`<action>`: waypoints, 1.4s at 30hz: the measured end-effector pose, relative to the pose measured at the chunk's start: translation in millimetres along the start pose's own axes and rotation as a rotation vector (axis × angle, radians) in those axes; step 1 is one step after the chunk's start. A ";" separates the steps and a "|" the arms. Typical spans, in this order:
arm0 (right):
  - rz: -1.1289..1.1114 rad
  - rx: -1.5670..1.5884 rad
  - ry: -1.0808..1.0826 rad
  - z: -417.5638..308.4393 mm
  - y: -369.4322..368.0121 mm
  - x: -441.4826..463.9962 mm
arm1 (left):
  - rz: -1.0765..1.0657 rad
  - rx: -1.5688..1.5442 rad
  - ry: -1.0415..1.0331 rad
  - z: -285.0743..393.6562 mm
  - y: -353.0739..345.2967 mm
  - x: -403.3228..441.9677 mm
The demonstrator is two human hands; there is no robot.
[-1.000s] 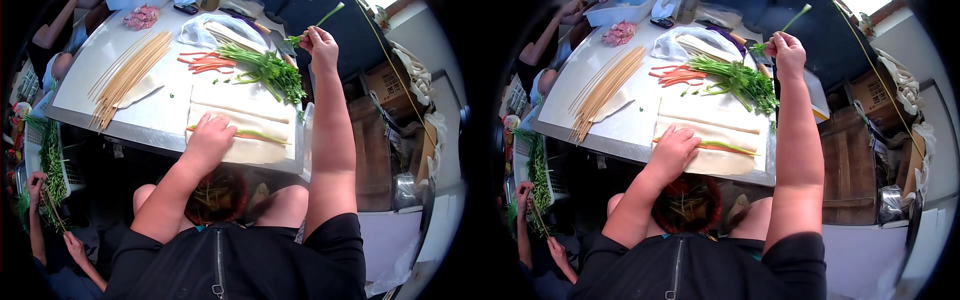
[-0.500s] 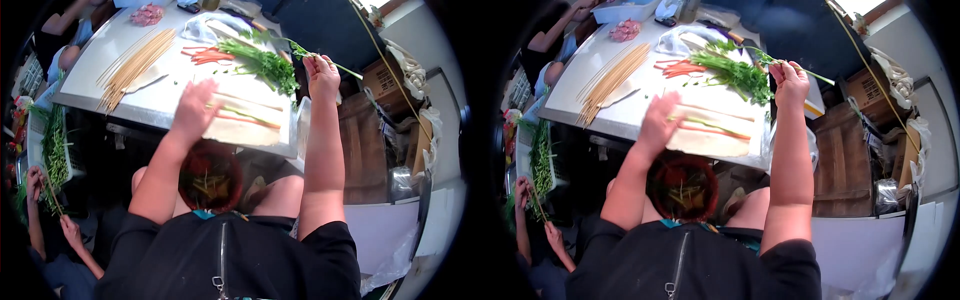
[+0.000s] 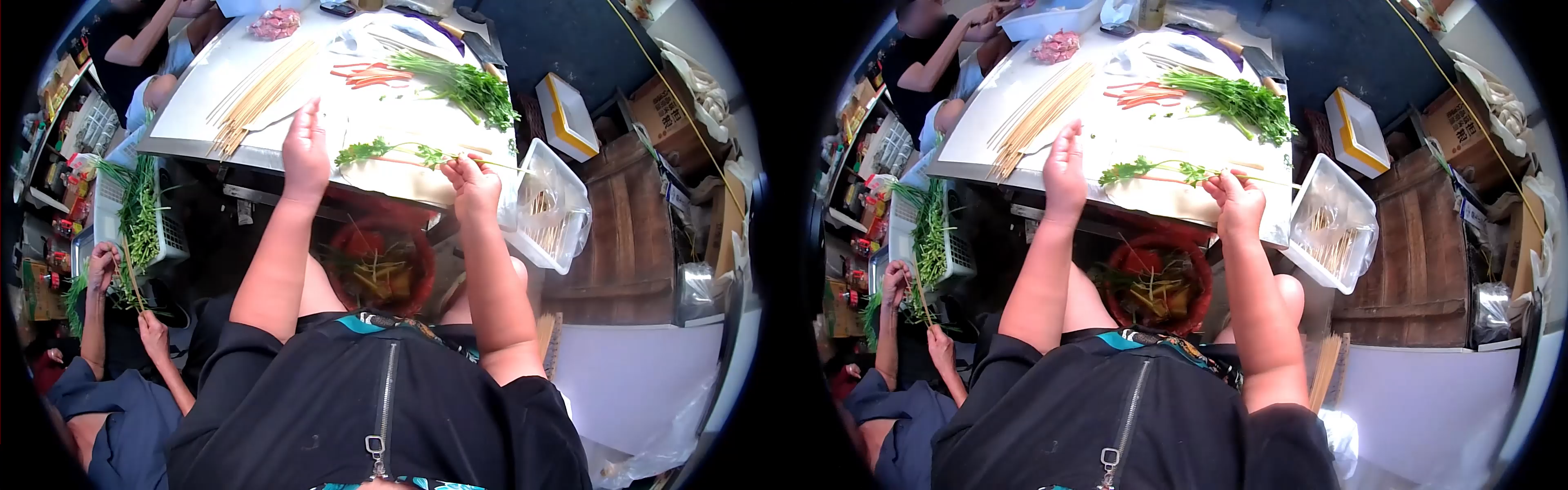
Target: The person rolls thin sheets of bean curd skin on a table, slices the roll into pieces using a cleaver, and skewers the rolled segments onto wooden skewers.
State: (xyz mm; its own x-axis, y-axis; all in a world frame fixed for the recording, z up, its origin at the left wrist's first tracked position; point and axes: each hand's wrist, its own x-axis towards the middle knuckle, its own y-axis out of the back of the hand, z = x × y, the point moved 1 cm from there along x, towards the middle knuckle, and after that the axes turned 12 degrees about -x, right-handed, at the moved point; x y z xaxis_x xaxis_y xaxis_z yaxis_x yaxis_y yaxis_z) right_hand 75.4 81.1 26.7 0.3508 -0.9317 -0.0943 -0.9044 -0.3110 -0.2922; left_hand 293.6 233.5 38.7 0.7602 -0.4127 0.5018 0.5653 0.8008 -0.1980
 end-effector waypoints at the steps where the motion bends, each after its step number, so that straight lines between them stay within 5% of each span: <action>1: 0.001 0.012 0.003 -1.7 -0.2 0.1 | -0.065 0.168 -0.096 7.5 -8.6 -4.2; 3: 0.064 0.016 0.010 -3.9 2.4 0.9 | -0.245 0.226 -0.094 21.2 -32.3 -17.0; 5: 0.079 0.040 0.014 3.9 6.8 6.4 | -0.555 0.578 -0.391 7.1 -52.6 -26.1; 10: 0.080 0.010 -0.022 -1.6 18.2 -0.9 | -0.959 1.061 0.033 -5.3 -80.0 -37.3; 13: 0.130 0.053 -0.008 -2.0 60.6 6.5 | -0.994 1.081 0.028 -9.2 -76.8 -38.6; 19: 0.504 -0.233 0.454 -36.0 105.2 -12.8 | -0.954 1.049 0.002 -9.1 -76.2 -42.2; 21: 0.264 -1.090 1.039 -40.7 99.8 -8.3 | -0.928 1.036 -0.046 -12.9 -73.9 -43.2; 23: 0.047 -1.530 0.969 -38.9 94.1 -8.1 | -0.914 1.040 -0.069 -19.0 -71.5 -44.9; 33: -0.094 -1.615 1.078 -25.4 110.7 -1.1 | -0.882 0.945 -0.084 -23.9 -75.5 -45.1; 34: -0.126 -1.737 1.238 -25.0 113.4 2.2 | -0.875 0.909 -0.043 -19.1 -77.2 -41.3; 36: -0.075 -1.701 0.922 -21.1 108.8 4.9 | -0.928 0.813 -0.002 -19.9 -78.1 -36.5; 37: 0.042 -1.647 0.541 -20.1 101.3 9.0 | -0.941 0.901 -0.021 -21.7 -76.2 -38.9; 42: 0.142 -1.642 0.461 -12.7 102.4 22.7 | -0.998 1.005 0.031 -16.2 -76.3 -43.5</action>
State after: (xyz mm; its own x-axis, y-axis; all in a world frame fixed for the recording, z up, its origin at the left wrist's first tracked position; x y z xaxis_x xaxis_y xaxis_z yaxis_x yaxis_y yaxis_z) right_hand -12.4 25.7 6.7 0.4245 -0.8481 0.3169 -0.3048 0.1958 0.9321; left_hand 222.6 183.3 18.3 0.1968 -0.9791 0.0519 0.4057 0.1295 0.9048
